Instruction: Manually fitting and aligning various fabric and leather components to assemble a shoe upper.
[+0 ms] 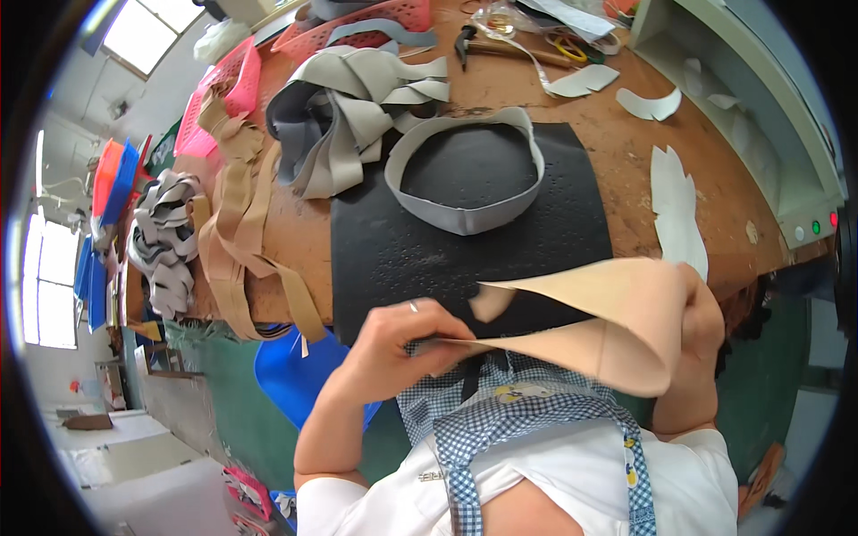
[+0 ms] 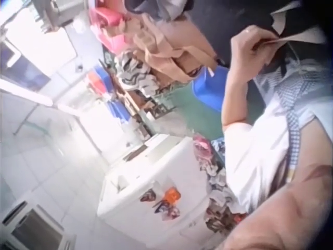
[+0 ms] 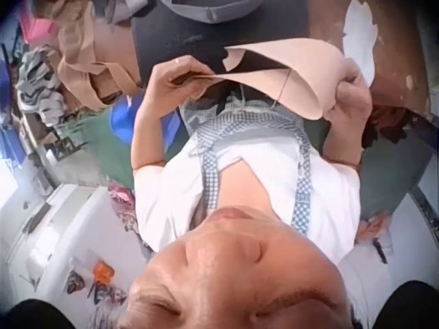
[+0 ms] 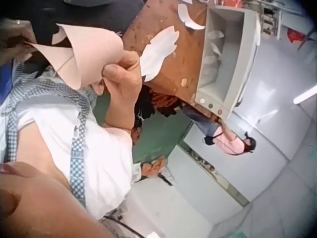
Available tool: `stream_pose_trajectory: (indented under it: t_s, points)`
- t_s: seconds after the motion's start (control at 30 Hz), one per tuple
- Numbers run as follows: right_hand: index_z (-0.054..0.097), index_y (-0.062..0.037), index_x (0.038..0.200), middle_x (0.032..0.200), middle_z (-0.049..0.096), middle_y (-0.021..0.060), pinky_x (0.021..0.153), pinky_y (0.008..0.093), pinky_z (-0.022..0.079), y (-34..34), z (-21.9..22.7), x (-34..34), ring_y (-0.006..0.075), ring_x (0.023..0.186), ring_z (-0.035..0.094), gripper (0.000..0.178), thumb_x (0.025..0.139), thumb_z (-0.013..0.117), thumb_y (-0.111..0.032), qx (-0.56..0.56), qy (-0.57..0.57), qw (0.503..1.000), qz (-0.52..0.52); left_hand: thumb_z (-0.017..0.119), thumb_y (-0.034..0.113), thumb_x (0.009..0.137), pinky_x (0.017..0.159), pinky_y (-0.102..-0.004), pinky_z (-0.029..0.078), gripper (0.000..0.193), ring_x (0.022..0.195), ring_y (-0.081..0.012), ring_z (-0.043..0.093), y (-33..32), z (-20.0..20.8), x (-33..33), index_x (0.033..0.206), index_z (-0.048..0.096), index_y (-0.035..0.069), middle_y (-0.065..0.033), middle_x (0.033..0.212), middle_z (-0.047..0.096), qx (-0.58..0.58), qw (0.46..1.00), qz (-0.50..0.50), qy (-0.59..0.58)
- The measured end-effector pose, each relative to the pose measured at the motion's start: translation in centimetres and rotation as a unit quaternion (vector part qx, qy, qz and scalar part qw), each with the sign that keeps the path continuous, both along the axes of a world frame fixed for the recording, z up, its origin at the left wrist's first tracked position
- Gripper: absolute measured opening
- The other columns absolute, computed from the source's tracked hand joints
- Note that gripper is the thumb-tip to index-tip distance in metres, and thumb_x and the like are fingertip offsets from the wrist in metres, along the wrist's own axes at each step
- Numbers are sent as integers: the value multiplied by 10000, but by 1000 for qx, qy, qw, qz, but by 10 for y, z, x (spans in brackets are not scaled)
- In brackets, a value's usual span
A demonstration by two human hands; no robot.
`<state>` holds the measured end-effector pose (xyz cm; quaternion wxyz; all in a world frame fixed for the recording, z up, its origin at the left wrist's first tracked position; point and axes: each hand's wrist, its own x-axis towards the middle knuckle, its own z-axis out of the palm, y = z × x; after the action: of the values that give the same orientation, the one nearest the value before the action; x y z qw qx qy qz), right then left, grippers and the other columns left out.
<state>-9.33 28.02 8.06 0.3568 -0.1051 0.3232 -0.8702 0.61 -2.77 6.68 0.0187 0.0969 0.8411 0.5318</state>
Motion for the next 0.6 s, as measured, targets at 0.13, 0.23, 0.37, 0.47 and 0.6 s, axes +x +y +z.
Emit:
stream_pose_trajectory:
  t_s: [0.13,0.23,0.37,0.47,0.6]
  points:
    - [665,153,898,782,681,257,501,315,550,32,10,24,271,602,692,216,687,685,117,141,39,976,159,711,-87,689,654,-294,508,225,739,-194,659,1,13,-61,888,703,16,-84,810,687,-70,974,23,213]
    - [657,136,964,806,685,226,565,323,559,17,-2,27,252,638,683,192,793,653,50,37,51,984,166,692,-89,709,718,-313,511,266,818,-232,649,21,32,-115,949,698,25,-92,909,681,-86,960,-34,263]
    - [623,68,1126,907,700,183,682,316,562,-4,-1,32,205,735,675,238,928,618,-63,74,-16,988,-133,696,-37,739,829,-371,494,285,968,-298,623,56,24,-145,1015,667,31,-120,1020,647,-173,941,27,291]
    - [637,23,1139,913,702,129,691,275,566,-27,-21,21,177,771,690,227,925,637,-50,154,1,959,-240,695,22,831,721,-308,519,192,796,-179,676,65,1,-124,1020,656,26,-97,905,683,-120,971,101,183]
    - [653,14,1150,990,721,144,742,280,576,-39,-50,22,181,835,714,229,927,640,-36,174,74,950,-247,709,61,891,734,-234,534,173,819,-114,674,86,-4,-68,1023,645,-30,-37,883,680,125,987,42,-96]
